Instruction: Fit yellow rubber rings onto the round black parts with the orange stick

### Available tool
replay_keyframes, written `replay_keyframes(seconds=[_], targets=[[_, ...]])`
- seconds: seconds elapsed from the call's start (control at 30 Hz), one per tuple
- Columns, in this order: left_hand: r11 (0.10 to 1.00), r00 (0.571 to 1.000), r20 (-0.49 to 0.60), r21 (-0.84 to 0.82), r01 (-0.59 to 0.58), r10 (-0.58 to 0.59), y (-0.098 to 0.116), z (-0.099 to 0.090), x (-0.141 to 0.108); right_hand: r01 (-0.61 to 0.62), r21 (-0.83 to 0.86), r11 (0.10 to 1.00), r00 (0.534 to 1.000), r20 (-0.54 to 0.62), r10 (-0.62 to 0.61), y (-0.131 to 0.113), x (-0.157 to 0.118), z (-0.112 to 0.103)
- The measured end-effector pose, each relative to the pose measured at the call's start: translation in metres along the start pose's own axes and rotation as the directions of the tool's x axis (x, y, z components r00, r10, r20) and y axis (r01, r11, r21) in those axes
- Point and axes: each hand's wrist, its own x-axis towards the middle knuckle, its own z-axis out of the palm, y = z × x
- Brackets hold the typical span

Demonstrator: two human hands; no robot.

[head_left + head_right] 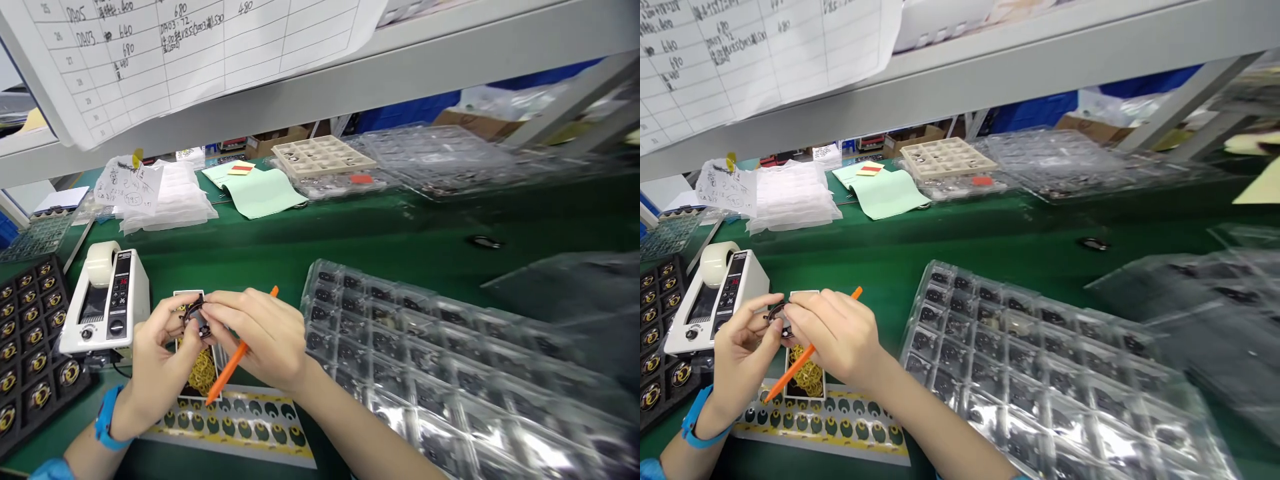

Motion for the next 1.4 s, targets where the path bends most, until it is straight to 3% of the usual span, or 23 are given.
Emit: replay_keyframes(seconds=[0.37,0.5,0.6,0.7,0.8,0.9,1.0,1.07,1.13,1.2,1.4], targets=[[0.973,0.992,-0.019,0.197,-0.117,0.123,-0.003,0.002,-0.004,0.086,-0.045,0.995,0.995,0.053,-0.084,0.003,-0.001,-0.003],[0.932,0.972,-0.054,0.298,-0.204,0.23,0.001,0.004,-0.002,0.067,-0.081,0.994,0.997,0.039,-0.064,-0.002,-0.003,0.0],[0.931,0.968,-0.068,0.297,-0.212,0.242,0.002,0.006,-0.001,0.022,-0.107,0.994,1.0,-0.001,-0.022,-0.004,-0.006,0.005],[0.953,0.978,-0.08,0.252,-0.167,0.192,0.0,0.007,0.0,0.008,-0.121,0.993,1.0,-0.023,-0.011,-0.005,-0.007,0.008],[0.985,0.994,-0.085,0.164,-0.048,0.063,-0.003,0.004,0.004,-0.022,-0.078,0.997,1.0,0.007,0.023,-0.004,-0.005,0.007],[0.993,0.992,-0.054,0.0,0.117,-0.117,-0.006,-0.001,0.013,-0.206,0.149,0.967,0.976,0.096,0.193,0.0,0.0,-0.002],[0.964,0.976,0.029,-0.148,0.219,-0.218,-0.006,-0.006,0.023,-0.474,0.349,0.809,0.879,0.241,0.411,0.007,0.004,-0.013],[0.945,0.97,0.093,-0.223,0.24,-0.224,-0.005,-0.008,0.026,-0.606,0.394,0.691,0.791,0.385,0.475,0.012,0.004,-0.017],[0.917,0.959,0.163,-0.29,0.273,-0.233,-0.004,-0.007,0.027,-0.676,0.411,0.612,0.722,0.535,0.438,0.016,0.004,-0.017],[0.888,0.942,0.217,-0.333,0.318,-0.256,-0.004,-0.007,0.027,-0.686,0.439,0.58,0.698,0.621,0.356,0.017,0.004,-0.016],[0.917,0.938,0.239,-0.252,0.31,-0.251,-0.004,-0.009,0.025,-0.569,0.521,0.636,0.769,0.611,0.187,0.015,0.004,-0.015]])
